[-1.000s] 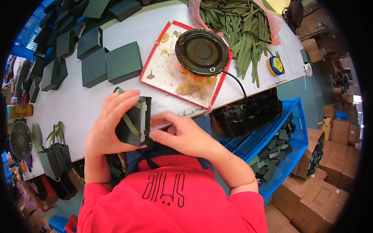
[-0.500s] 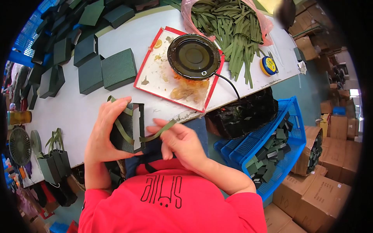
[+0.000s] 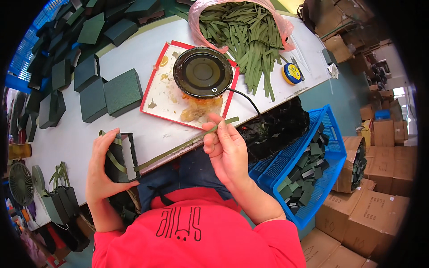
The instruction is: The person attaches green fabric straps to small green boxes using a hot glue gun. They repeatedly pick up a box, apply glue to the strap attachment points, and press the strap into place. Completed boxes are placed into a large wicker basket.
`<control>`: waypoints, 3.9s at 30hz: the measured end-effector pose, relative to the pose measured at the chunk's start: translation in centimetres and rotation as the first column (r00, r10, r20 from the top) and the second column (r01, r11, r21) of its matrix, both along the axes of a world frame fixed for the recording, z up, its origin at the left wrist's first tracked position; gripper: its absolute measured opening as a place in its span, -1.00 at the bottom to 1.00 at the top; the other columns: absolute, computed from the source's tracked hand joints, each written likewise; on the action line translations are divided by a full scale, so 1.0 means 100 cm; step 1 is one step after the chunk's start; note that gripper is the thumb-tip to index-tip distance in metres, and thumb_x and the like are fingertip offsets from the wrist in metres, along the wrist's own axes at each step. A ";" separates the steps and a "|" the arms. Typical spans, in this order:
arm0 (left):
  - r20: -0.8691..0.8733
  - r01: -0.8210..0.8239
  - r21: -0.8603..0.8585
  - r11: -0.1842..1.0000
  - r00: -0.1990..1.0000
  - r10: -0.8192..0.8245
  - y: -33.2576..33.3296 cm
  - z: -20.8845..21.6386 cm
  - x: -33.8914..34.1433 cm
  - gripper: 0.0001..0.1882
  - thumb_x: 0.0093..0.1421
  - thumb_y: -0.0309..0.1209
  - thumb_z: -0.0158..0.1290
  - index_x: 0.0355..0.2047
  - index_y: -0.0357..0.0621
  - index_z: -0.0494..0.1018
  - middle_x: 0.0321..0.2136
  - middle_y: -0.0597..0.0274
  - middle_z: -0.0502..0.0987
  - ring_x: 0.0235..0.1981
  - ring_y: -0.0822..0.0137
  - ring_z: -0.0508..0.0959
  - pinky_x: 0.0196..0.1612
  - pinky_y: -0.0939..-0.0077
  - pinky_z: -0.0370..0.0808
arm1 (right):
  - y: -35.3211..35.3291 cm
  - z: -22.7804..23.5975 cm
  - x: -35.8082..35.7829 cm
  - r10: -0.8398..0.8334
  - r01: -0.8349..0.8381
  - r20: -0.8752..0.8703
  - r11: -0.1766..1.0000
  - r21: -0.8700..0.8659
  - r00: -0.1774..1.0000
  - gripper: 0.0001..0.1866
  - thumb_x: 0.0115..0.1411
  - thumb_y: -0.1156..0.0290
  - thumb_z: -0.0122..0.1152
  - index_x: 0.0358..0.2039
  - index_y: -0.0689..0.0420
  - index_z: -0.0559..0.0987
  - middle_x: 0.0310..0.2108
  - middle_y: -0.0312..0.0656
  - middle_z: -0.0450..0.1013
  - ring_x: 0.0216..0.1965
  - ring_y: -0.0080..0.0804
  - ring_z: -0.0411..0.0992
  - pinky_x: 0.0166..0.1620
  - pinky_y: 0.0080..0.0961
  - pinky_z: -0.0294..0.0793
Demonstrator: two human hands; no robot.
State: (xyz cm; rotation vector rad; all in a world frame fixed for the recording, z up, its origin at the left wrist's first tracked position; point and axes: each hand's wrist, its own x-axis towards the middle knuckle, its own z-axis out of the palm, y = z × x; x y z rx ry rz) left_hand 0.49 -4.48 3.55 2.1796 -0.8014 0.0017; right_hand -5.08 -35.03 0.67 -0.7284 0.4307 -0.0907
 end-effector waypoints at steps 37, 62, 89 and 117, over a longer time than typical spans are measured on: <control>0.032 0.084 0.043 0.995 0.996 -0.086 -0.027 0.005 0.002 0.04 -0.38 -0.18 0.52 0.17 -0.20 0.34 0.15 -0.02 0.41 0.06 -0.11 0.41 0.19 0.00 0.24 | -0.026 0.009 0.051 0.088 -0.112 -0.077 0.906 -0.408 0.993 -0.76 0.34 0.29 0.18 -0.42 0.13 0.46 -0.63 -0.34 0.39 -0.78 -0.71 0.16 -0.72 -0.72 0.06; -0.025 0.265 -0.164 0.950 0.962 -0.273 -0.033 0.009 0.009 0.09 -0.28 -0.20 0.49 0.28 -0.20 0.23 0.22 0.00 0.38 0.20 -0.02 0.38 0.26 0.04 0.22 | 0.033 0.029 0.027 0.656 -0.662 -0.169 0.644 -0.383 0.736 -0.80 0.31 0.34 0.26 -0.34 0.21 0.54 -0.48 -0.42 0.50 -0.47 -0.82 0.36 -0.40 -0.79 0.32; 0.023 0.261 -0.144 0.954 0.965 -0.261 -0.035 0.001 0.008 0.03 -0.29 -0.27 0.46 0.24 -0.19 0.25 0.18 0.07 0.42 0.08 0.02 0.40 0.22 0.05 0.20 | 0.013 0.024 0.029 0.628 -0.663 -0.244 0.611 -0.432 0.739 -0.74 0.38 0.31 0.14 -0.12 0.26 0.62 -0.38 -0.32 0.56 -0.43 -0.72 0.35 -0.38 -0.70 0.34; 0.002 0.188 -0.093 0.978 0.982 -0.189 -0.028 0.006 0.002 0.07 -0.26 -0.20 0.48 0.26 -0.21 0.21 0.20 0.04 0.40 0.14 -0.04 0.39 0.25 -0.01 0.17 | -0.011 0.020 0.006 0.057 -0.057 0.132 0.998 -0.005 0.990 -0.88 0.38 0.42 0.09 -0.31 0.15 0.50 -0.56 -0.38 0.40 -0.78 -0.75 0.10 -0.66 -0.71 0.10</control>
